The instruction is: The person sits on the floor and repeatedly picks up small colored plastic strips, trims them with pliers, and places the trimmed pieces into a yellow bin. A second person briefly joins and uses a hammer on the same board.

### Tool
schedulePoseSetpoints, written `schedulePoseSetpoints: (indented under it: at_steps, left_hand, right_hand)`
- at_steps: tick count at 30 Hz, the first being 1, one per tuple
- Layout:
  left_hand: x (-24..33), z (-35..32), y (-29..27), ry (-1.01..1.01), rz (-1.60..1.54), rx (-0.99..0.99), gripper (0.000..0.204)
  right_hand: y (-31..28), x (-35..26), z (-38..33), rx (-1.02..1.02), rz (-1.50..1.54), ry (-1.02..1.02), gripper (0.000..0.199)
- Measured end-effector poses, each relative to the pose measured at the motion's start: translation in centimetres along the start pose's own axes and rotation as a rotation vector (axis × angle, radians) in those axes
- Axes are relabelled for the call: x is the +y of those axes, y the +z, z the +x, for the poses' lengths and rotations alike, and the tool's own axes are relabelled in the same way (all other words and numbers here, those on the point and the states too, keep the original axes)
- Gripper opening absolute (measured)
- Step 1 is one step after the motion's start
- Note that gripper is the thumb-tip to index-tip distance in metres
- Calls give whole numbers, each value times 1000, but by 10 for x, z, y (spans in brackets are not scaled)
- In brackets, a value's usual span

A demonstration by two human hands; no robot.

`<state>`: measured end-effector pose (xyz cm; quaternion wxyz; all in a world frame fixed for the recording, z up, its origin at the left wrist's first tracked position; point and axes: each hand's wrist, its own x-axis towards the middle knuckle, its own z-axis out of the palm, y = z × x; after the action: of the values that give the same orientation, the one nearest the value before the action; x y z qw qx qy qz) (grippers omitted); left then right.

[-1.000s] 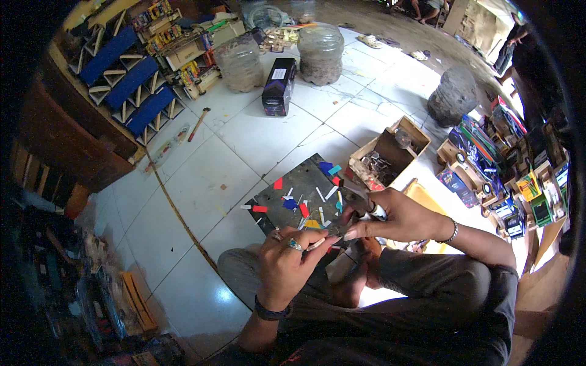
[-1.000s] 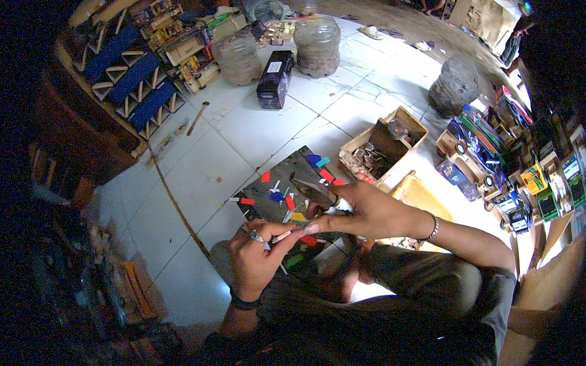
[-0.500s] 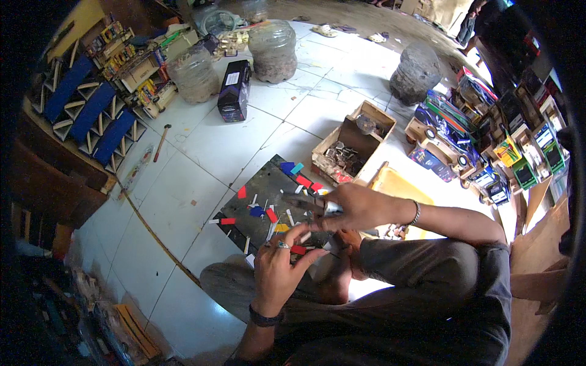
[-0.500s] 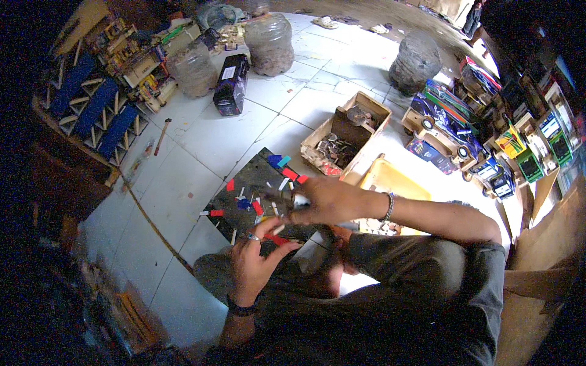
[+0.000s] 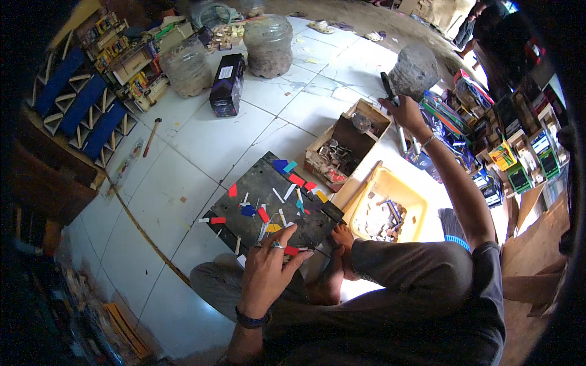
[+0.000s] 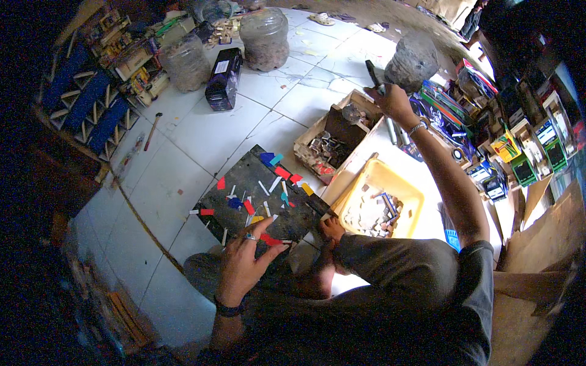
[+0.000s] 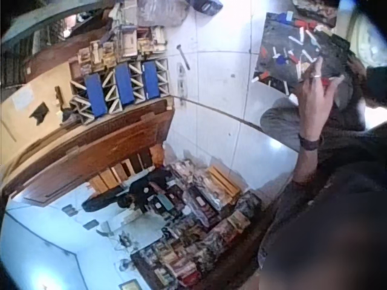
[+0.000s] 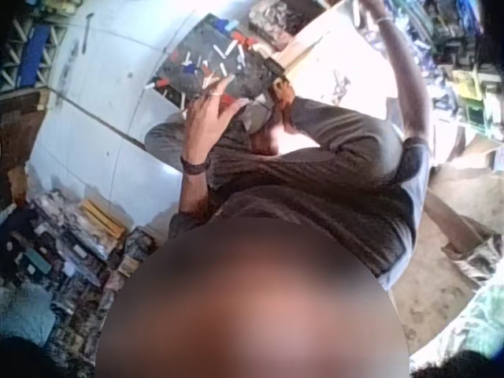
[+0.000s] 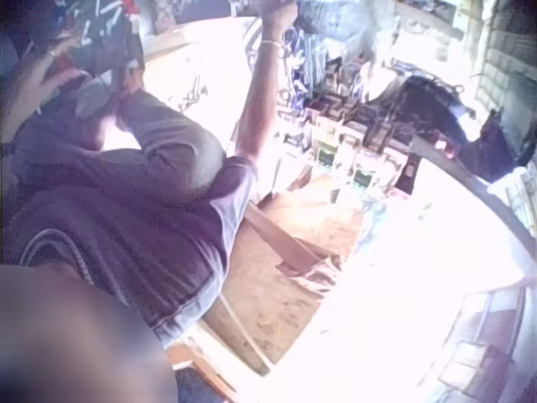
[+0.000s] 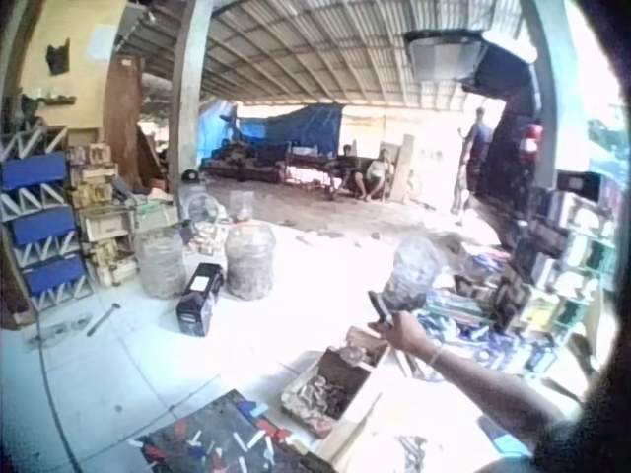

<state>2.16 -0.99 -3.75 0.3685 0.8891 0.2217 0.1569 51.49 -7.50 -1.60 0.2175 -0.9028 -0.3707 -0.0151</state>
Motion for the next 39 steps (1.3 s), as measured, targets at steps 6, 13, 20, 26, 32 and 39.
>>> schedulePoseSetpoints:
  at_steps: [6,13,20,26,32,39]
  left_hand:
    - [-6,-1,3,-19,10,-104,58]
    - [-25,-8,10,-66,148,-298,63]
    - [-29,-14,20,-99,150,-375,67]
    - [-25,-12,20,-114,110,-444,64]
    - [-23,-12,18,-98,100,-417,61]
    - [-21,-11,17,-64,117,-420,60]
  right_hand:
    - [40,101,-13,-266,-359,-29,42]
    - [67,137,-122,-1361,-383,296,35]
    - [144,162,-214,-1015,-533,-36,40]
    - [178,181,-247,-609,-502,-322,36]
    - [173,161,-241,-894,-587,-168,32]
    - [168,131,-228,-1293,-668,113,29]
